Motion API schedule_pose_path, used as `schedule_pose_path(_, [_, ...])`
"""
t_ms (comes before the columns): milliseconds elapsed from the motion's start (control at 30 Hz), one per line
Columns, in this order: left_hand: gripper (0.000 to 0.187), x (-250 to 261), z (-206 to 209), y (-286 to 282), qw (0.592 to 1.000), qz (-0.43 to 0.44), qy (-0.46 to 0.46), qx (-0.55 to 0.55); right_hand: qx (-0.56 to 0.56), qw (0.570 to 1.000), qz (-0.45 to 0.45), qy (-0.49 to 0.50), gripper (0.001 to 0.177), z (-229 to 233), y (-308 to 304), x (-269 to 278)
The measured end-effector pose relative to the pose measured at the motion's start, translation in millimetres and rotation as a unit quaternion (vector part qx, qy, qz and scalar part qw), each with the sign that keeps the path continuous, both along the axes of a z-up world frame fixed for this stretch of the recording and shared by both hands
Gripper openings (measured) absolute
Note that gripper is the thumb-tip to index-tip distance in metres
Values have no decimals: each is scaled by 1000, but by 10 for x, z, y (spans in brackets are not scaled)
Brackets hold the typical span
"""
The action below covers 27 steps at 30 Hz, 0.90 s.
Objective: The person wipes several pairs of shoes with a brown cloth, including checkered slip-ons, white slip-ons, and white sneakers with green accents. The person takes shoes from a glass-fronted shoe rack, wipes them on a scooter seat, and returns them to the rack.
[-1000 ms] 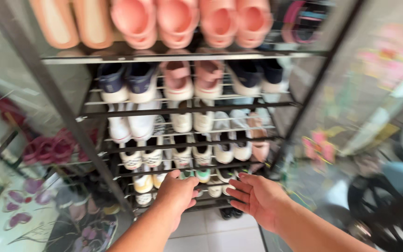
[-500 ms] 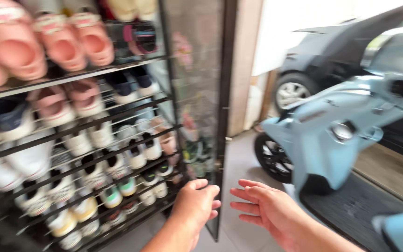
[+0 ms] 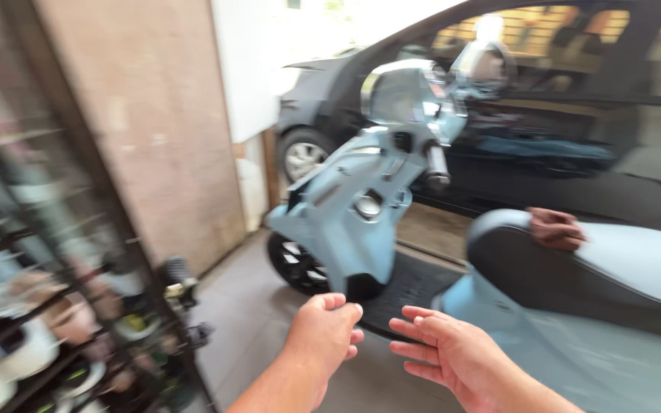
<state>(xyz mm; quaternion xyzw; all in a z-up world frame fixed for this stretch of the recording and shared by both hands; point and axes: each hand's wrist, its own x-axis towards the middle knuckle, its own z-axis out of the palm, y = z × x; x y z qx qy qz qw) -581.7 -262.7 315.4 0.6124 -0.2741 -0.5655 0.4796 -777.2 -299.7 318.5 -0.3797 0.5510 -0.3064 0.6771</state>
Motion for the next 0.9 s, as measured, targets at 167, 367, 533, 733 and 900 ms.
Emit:
schedule_pose_path(167, [52,-458,124,-416,997,-83,-5,1,-19,995,-96,6,47,46,-60,-534])
schedule_pose_path(367, [51,-1107,212,-908,988,-156,-20,5,-21,978,-205,-11,43,79,-349,-1218])
schedule_pose_path(533, [51,-1703,213,-1469,982,-187,-39,11,-23,969,-245,-12,41,34,-938,-1915])
schedule_pose_path(733, [51,-2403,213,-2163,983,-174,-51,28,-36,973,-221,62,38,-31,-1921,-2674])
schedule_pose_path(900, [47,-2538,99,-2461,994,-104,-21,-2,-47,987,-138,65,37,-29,-2600,-2736])
